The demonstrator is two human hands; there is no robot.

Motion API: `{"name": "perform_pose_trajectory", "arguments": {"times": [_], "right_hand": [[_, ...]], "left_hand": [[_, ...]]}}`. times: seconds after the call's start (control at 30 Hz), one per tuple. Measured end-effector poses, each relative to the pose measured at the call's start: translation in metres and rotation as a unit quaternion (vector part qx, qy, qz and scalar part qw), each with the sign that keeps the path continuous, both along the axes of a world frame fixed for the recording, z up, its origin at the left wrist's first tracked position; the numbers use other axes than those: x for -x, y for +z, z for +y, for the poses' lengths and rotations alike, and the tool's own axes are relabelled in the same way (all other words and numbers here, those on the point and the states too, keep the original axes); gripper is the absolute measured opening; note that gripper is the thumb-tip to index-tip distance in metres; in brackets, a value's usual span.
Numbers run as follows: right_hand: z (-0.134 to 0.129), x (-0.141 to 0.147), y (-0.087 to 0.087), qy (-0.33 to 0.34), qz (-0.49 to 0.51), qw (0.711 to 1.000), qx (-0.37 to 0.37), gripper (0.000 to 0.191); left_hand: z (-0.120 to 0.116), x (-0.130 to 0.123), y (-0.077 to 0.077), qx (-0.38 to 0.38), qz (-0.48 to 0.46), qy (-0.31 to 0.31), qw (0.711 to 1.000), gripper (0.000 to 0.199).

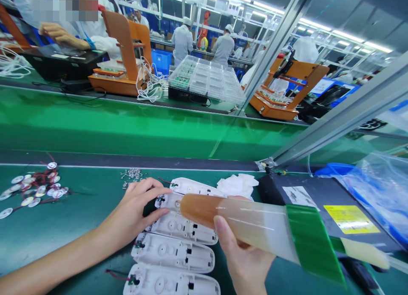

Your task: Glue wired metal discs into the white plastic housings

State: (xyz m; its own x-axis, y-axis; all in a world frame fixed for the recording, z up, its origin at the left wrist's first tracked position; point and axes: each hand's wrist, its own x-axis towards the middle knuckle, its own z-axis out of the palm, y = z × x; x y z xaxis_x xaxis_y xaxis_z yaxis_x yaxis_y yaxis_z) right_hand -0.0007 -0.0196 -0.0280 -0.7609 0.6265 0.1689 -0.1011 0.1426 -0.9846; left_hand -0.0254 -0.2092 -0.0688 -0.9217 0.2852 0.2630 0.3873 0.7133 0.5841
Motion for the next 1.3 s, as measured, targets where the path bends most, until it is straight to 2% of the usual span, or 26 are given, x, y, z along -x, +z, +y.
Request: {"name": "perform_pose_trajectory", "arguments": {"times": [0.17, 0.37, 0.77, 1.03, 1.1, 1.17, 1.23, 1.3], "right_hand": [[0.001, 0.001, -0.001, -0.013, 0.027, 0.999, -0.016, 0.041], [0.000, 0.000, -0.002, -0.003, 0.004, 1.000, 0.012, 0.050], [0.006, 0.001, 0.001, -0.020, 0.020, 1.000, 0.013, 0.048], [0.026, 0.008, -0.012, -0.016, 0.030, 0.999, -0.006, 0.048], [0.028, 0.011, -0.008, -0.019, 0.059, 0.998, 0.021, 0.045], [0.030, 0.014, 0.002, -0.021, 0.106, 0.990, 0.087, 0.044], [0.033, 0.017, 0.016, -0.026, 0.130, 0.978, 0.164, 0.051], [0.038, 0.020, 0.029, -0.029, 0.121, 0.971, 0.203, 0.063]], "left_hand": [[-0.001, 0.001, -0.001, 0.001, 0.005, -0.004, 1.000, 0.034], [0.000, 0.001, 0.000, -0.003, 0.004, -0.003, 1.000, 0.035], [0.000, 0.000, -0.001, 0.003, -0.002, -0.007, 1.000, 0.034], [0.001, 0.001, 0.001, 0.013, -0.012, 0.002, 1.000, 0.033], [0.001, 0.002, 0.002, 0.022, -0.019, -0.004, 1.000, 0.032], [0.001, 0.002, 0.006, 0.030, -0.028, 0.002, 0.999, 0.034], [0.001, 0.000, 0.014, 0.034, -0.028, 0.018, 0.999, 0.040], [0.000, -0.005, 0.022, 0.041, -0.018, 0.025, 0.999, 0.042]]}}
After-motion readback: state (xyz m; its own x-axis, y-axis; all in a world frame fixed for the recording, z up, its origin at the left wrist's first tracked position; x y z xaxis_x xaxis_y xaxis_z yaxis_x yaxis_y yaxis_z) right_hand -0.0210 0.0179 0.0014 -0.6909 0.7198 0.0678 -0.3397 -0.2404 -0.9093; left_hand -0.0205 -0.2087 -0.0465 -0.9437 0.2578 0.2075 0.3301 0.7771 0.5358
